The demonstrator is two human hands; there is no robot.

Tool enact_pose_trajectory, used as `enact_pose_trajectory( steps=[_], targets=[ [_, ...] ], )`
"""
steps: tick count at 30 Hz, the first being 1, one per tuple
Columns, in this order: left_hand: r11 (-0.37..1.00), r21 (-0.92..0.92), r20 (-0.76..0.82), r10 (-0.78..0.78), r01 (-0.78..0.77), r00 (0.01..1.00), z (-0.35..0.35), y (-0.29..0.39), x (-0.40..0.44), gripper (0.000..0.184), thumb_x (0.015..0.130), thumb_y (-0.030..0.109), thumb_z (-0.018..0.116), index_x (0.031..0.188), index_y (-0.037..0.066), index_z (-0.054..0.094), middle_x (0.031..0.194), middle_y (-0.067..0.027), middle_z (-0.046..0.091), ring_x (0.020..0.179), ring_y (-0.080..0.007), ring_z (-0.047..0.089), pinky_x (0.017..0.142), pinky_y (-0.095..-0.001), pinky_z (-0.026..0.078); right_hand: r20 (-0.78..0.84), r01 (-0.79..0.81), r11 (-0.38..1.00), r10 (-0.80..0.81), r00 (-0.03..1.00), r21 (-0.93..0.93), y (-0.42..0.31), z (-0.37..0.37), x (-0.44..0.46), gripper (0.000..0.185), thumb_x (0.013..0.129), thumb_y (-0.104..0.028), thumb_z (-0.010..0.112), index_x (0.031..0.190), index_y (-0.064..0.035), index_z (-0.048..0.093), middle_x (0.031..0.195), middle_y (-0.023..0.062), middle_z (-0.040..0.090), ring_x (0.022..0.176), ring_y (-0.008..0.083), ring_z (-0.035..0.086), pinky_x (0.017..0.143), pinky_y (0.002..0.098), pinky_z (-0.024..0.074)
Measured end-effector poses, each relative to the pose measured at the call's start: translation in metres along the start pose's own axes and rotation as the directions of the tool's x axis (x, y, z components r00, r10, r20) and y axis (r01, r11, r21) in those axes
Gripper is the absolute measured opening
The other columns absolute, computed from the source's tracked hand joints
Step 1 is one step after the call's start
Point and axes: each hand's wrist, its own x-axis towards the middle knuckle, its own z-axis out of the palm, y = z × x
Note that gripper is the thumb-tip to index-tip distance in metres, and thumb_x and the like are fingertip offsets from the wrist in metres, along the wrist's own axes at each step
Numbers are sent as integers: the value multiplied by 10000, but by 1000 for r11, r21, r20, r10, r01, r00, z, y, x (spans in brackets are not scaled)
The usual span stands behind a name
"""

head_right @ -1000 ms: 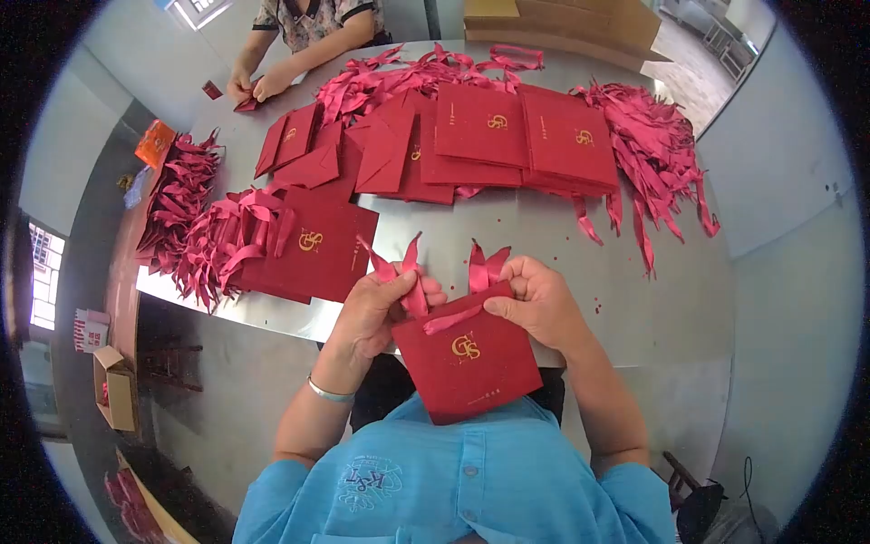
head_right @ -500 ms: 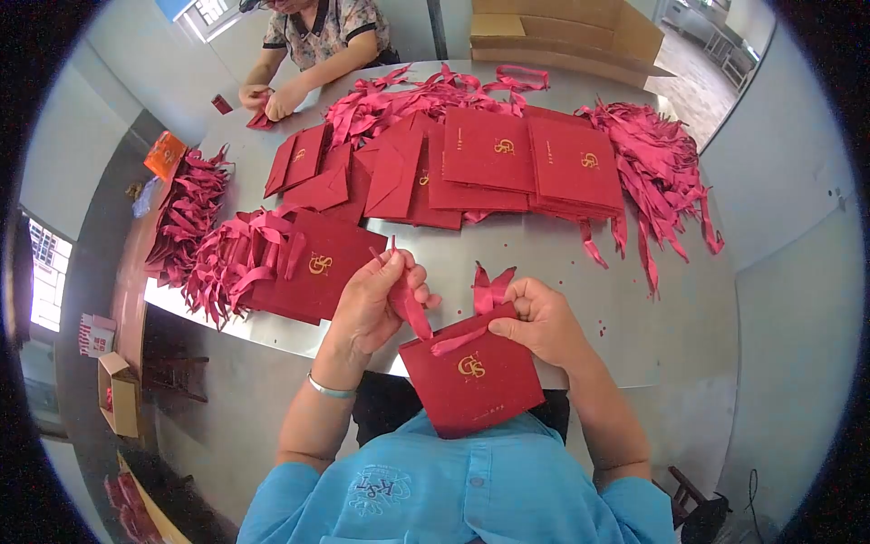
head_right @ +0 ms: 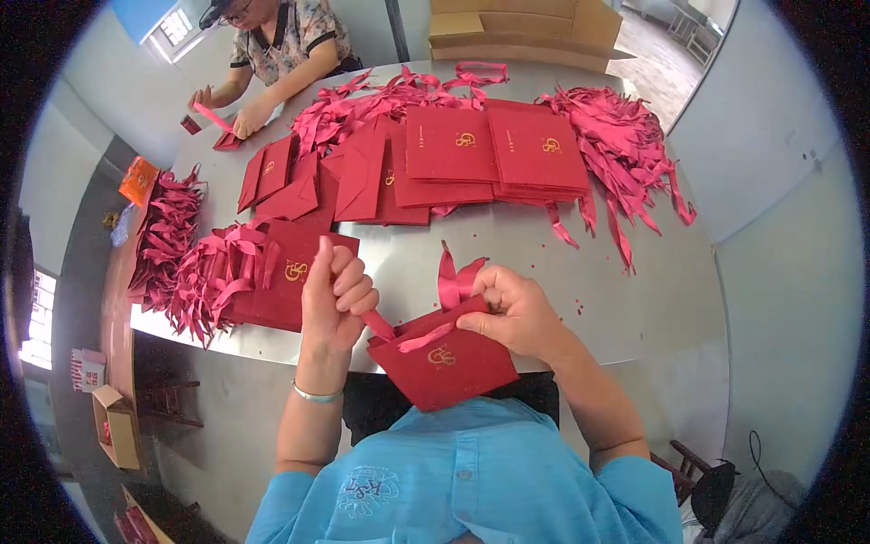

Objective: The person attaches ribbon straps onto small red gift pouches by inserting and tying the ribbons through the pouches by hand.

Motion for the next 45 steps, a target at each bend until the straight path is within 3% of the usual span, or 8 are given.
enact_pose_trajectory(
  steps=[2, 8, 10, 18, 29, 33, 38, 45],
  targets=[
    [999, -21, 85, 29, -27, 996, 0, 3, -2, 401, 1038, 367, 406, 687, 181, 344, 548, 69, 272, 413, -36, 254, 397, -206, 244, 44, 163, 913, -158, 987, -375, -1, -3, -1, 360, 789, -57, 783, 1019, -62, 506, 638, -46, 510, 588, 15, 441, 528, 219, 363],
    [943, 325, 1, -77, 73, 997, 14, 4, -8, 228, 967, 215, 574, 774, 120, 496, 598, 51, 403, 439, -25, 270, 403, -211, 213, 101, 115, 879, -77, 992, -462, -26, 14, -5, 638, 767, -20, 780, 1315, 18, 455, 841, 75, 719, 795, 109, 660, 758, 280, 512],
    [913, 397, 48, -119, 91, 992, 10, 1, -10, 191, 885, 146, 680, 978, -5, 607, 685, 0, 529, 495, -38, 308, 449, -220, 243, 126, 97, 884, -44, 991, -457, -29, 15, -4, 652, 775, -23, 772, 1340, 4, 449, 850, 75, 719, 794, 111, 661, 756, 282, 512],
    [766, 589, -39, -290, 257, 956, 31, 2, -16, 194, 778, 45, 782, 909, -18, 653, 651, 13, 535, 494, -57, 413, 446, -220, 290, 209, -2, 842, 137, 968, -540, -59, 23, 4, 735, 811, -51, 724, 1458, -99, 379, 880, 78, 717, 788, 142, 675, 756, 270, 514],
    [641, 767, 24, -80, 33, 997, 52, -16, -20, 183, 814, 48, 751, 955, 3, 642, 695, 9, 582, 548, -23, 462, 448, -188, 316, 298, 122, 607, 197, 934, -785, -83, 34, 19, 819, 850, -131, 649, 1509, -111, 164, 882, 289, 636, 849, 484, 603, 719, 537, 456],
    [619, 785, 1, 12, -8, 1000, 49, -23, -17, 150, 854, 45, 695, 978, 0, 623, 724, -5, 604, 535, -20, 455, 441, -187, 309, 249, 94, 412, 340, 907, -906, -81, 36, 26, 844, 840, -139, 640, 1523, -104, 146, 997, 266, 648, 939, 435, 615, 813, 488, 485],
    [818, 568, -12, -101, 90, 995, 39, -11, -19, 88, 919, 73, 613, 972, 4, 605, 774, -50, 650, 493, -25, 400, 418, -194, 282, 336, 201, 668, 79, 938, -716, -68, 31, 23, 966, 815, -97, 691, 1540, -125, 53, 906, 192, 696, 839, 395, 656, 769, 446, 499],
    [943, 331, 2, -48, 44, 999, 29, -4, -14, 113, 950, 108, 588, 1055, 69, 571, 900, -105, 679, 469, -43, 360, 418, -192, 287, 308, 20, 798, 210, 928, -603, -74, 26, 27, 999, 820, -53, 695, 1550, -137, 18, 816, 127, 672, 754, 185, 629, 739, 312, 485]
  ],
)
